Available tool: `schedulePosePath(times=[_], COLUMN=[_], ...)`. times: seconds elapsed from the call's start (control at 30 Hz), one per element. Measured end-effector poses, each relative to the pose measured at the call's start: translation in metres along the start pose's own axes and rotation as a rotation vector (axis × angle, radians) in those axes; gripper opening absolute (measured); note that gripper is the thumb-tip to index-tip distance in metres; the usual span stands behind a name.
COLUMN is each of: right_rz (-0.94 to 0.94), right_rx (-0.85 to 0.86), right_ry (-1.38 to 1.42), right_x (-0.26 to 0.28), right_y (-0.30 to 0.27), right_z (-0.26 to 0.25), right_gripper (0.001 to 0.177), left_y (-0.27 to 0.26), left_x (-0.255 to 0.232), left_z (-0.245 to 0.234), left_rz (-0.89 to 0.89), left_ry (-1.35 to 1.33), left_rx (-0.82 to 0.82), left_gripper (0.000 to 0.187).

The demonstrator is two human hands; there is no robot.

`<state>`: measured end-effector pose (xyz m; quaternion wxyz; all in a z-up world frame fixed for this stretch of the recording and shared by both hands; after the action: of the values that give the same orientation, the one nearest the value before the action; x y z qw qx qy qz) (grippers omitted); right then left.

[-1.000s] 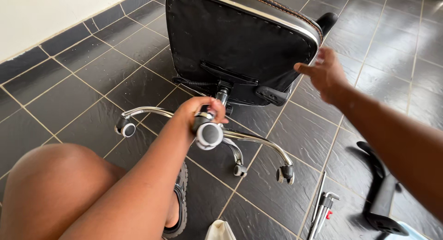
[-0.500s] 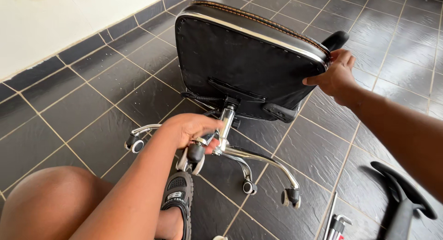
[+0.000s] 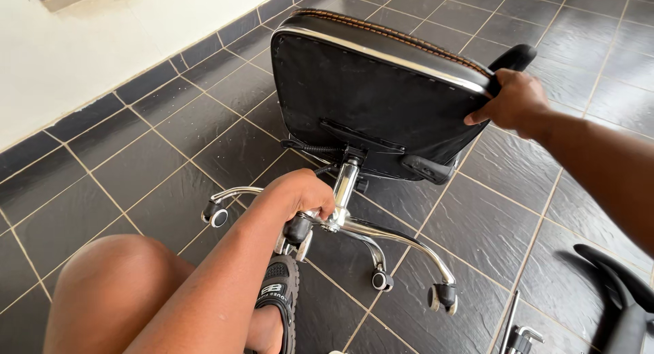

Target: The person assembles an office chair by attaching the seat to the base and tightening the screws with a screwdriver and an Allen key. The person works on the underside of the seat, aligning the parts and securing them.

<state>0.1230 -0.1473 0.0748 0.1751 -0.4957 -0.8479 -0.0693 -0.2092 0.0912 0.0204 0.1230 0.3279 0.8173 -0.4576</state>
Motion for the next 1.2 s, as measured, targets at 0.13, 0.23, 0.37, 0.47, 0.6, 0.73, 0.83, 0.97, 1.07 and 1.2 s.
schedulePosePath(times=[0.13,0.23,0.37,0.47,0.6,0.73,0.83,0.97,1.07,1.2], right_rz=[0.009,-0.076,-0.071,0.003,0.063,0.137,0.221,0.305,0.353,0.398], right_rx=[-0.011,-0.101,-0.119,-0.107,-0.113,-0.156,-0.142,-0.168,-0.193,-0.17], right_ry=[0.11,0.028,0.005,-0.032,-0.027,-0.035,-0.007,-0.01,-0.017,-0.029], right_x=[-0.009,-0.012,-0.022,-0.025,-0.031,-0.043,-0.052,-0.061,-0.068,-0.08], right_y=[-0.02,-0.046,-0.086,-0.118,-0.166,-0.205,-0.23,-0.271,-0.289,-0.29], right_z=[0.008,0.002,0.007,0.003,-0.002,-0.008,-0.013,-0.022,-0.033,-0.059], right_gripper=[0.061,0.057,0.053,0.052,0.048,0.046,0.045,0.047,0.049,0.05], left_y=[0.0,0.002,0.011,0.017,0.026,0.035,0.032,0.015,0.002,-0.016], left_x=[0.005,0.01,0.024,0.024,0.021,0.001,-0.022,-0.059,-0.08,-0.105], left_z=[0.004,0.001,0.0,0.001,0.002,0.001,-0.002,0.004,0.016,0.029], left_rz=[0.059,0.107,0.189,0.224,0.264,0.289,0.311,0.293,0.282,0.284], left_ry=[-0.036,-0.067,-0.056,0.161,-0.015,0.085,0.255,0.529,0.595,0.674], left_rx=[-0.006,-0.01,0.04,0.108,0.183,0.242,0.15,-0.003,-0.069,-0.174], left_gripper=[0.019,0.019,0.016,0.03,0.071,0.081,0.082,0.085,0.083,0.082])
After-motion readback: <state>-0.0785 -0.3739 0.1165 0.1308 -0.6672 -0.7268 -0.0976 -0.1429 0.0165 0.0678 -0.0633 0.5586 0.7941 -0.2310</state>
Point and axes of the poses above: each hand's wrist, its own y-axis towards the middle knuckle, its own z-axis out of the palm, x = y × z, the point moved 5 cm from there along y, towards the middle knuckle, and after that the axes turned 10 degrees about x, right-handed, at the moved point
